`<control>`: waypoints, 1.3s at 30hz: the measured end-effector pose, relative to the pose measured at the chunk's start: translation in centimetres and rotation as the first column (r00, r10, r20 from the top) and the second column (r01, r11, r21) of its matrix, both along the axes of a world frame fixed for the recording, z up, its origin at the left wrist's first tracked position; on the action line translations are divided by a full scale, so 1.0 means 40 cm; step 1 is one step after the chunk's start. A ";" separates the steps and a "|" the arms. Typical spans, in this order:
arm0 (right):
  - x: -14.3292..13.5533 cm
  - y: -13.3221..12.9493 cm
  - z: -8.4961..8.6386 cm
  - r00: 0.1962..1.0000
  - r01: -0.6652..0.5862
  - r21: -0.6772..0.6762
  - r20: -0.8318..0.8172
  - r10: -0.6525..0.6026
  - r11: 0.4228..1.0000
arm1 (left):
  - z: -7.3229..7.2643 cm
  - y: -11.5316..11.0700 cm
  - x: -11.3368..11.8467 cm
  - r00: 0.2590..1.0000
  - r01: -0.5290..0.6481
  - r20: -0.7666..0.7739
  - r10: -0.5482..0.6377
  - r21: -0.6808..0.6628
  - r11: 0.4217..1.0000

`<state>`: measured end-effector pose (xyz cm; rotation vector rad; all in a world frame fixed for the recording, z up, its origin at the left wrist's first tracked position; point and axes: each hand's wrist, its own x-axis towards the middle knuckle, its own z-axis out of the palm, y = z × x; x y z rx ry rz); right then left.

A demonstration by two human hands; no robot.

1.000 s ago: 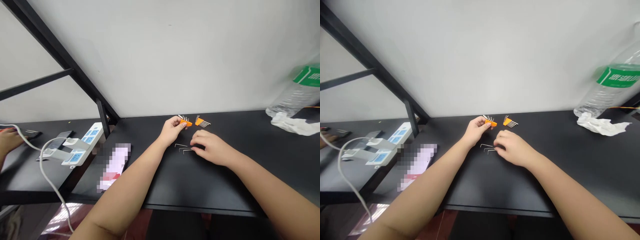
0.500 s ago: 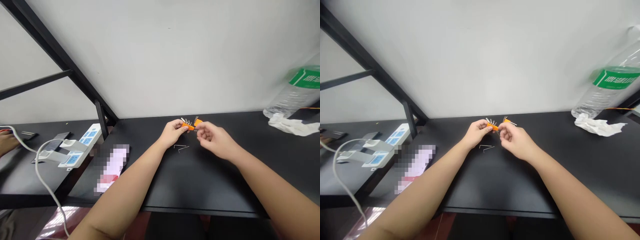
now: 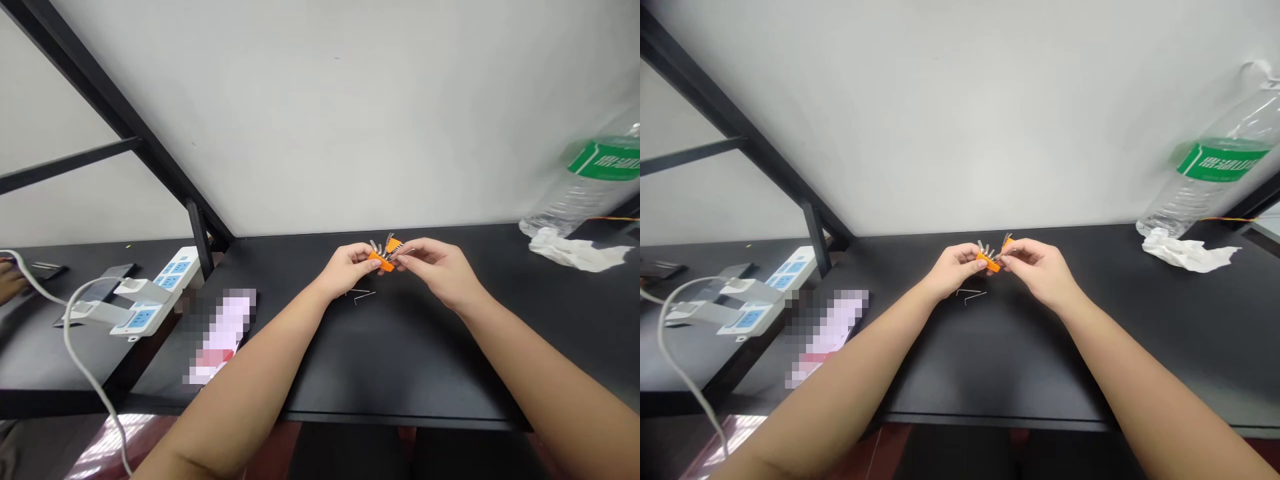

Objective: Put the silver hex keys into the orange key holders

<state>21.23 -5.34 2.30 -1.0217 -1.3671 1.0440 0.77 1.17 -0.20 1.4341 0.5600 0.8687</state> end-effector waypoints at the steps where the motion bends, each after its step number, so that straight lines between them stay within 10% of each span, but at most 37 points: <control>1: 0.001 0.000 0.000 1.000 -0.003 -0.003 0.011 0.003 1.000 | 0.001 -0.001 0.000 1.000 0.005 -0.003 -0.005 -0.003 1.000; 27: 0.014 0.000 0.014 0.975 -0.177 -0.250 0.088 0.204 0.952 | 0.023 -0.015 -0.013 0.981 0.175 -0.062 -0.183 -0.110 0.978; 39: -0.025 -0.007 -0.013 0.958 -0.212 -0.216 -0.241 0.158 0.953 | 0.013 -0.008 -0.014 0.994 0.108 -0.027 -0.111 -0.072 0.991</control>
